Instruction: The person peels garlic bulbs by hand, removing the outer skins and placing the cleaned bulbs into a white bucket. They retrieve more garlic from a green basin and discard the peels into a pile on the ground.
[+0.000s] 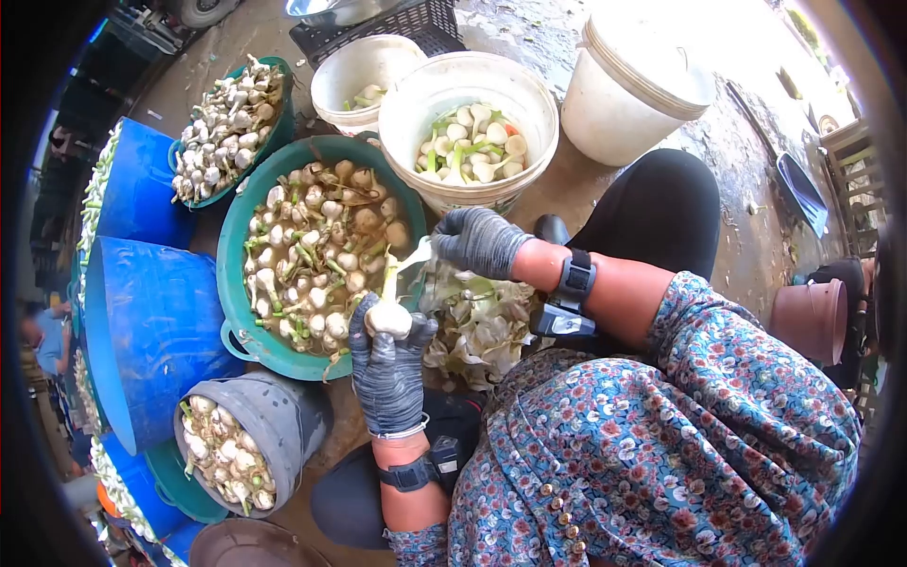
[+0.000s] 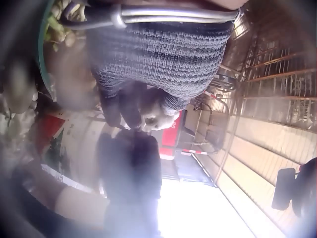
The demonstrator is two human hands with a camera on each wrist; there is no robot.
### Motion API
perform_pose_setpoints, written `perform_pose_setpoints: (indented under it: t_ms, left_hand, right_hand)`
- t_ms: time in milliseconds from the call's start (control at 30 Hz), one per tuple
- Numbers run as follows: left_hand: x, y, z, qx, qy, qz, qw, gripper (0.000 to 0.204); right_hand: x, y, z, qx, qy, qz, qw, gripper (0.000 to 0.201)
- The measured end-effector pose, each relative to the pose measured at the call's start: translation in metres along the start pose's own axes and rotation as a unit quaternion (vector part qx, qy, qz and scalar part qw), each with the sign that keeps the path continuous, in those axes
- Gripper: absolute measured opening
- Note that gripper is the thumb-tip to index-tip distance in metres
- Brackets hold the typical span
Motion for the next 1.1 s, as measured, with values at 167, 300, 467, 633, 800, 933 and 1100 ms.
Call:
perform_pose_setpoints:
  t_ms: [167, 300, 467, 633, 800, 933, 1100]
  left_hand:
    - [0.001, 0.004, -0.005, 0.013, -0.123, 0.09, 0.988, 0.05]
    - [0.007, 0.011, -0.001, -0.081, 0.24, 0.038, 0.967, 0.06]
    - [-0.001, 0.001, 0.002, 0.024, 0.201, 0.022, 0.979, 0.06]
    - [-0.007, -0.003, -0.003, 0.021, 0.239, 0.073, 0.968, 0.059]
    - [-0.005, 0.001, -0.002, -0.021, 0.35, 0.131, 0.927, 0.066]
    - [-0.001, 0.001, 0.003, -0.08, 0.377, 0.151, 0.91, 0.079]
    - [0.005, 0.0, 0.002, -0.026, 0.297, 0.111, 0.948, 0.077]
  right_hand:
    - [0.018, -0.024, 0.038, 0.248, -0.097, -0.154, 0.951, 0.025]
    - [0.0, -0.048, 0.068, 0.47, -0.177, -0.012, 0.865, 0.018]
    - [-0.012, -0.055, 0.057, 0.461, -0.209, 0.023, 0.862, 0.016]
    - [-0.015, -0.059, 0.057, 0.436, -0.205, 0.025, 0.876, 0.018]
    - [-0.023, -0.054, 0.053, 0.272, -0.199, 0.087, 0.937, 0.02]
    - [-0.031, -0.04, 0.026, 0.143, -0.089, 0.116, 0.979, 0.03]
    - [-0.027, -0.047, 0.035, 0.242, 0.005, 0.135, 0.961, 0.023]
Point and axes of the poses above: each hand's wrist, its own y-axis towards the middle knuckle, its own x-axis out of the back of the hand, z = x × y, the point moved 3 cm from there along y, towards the middle knuckle, and after that the axes turned 2 degrees about -z, right-handed, at the moved point
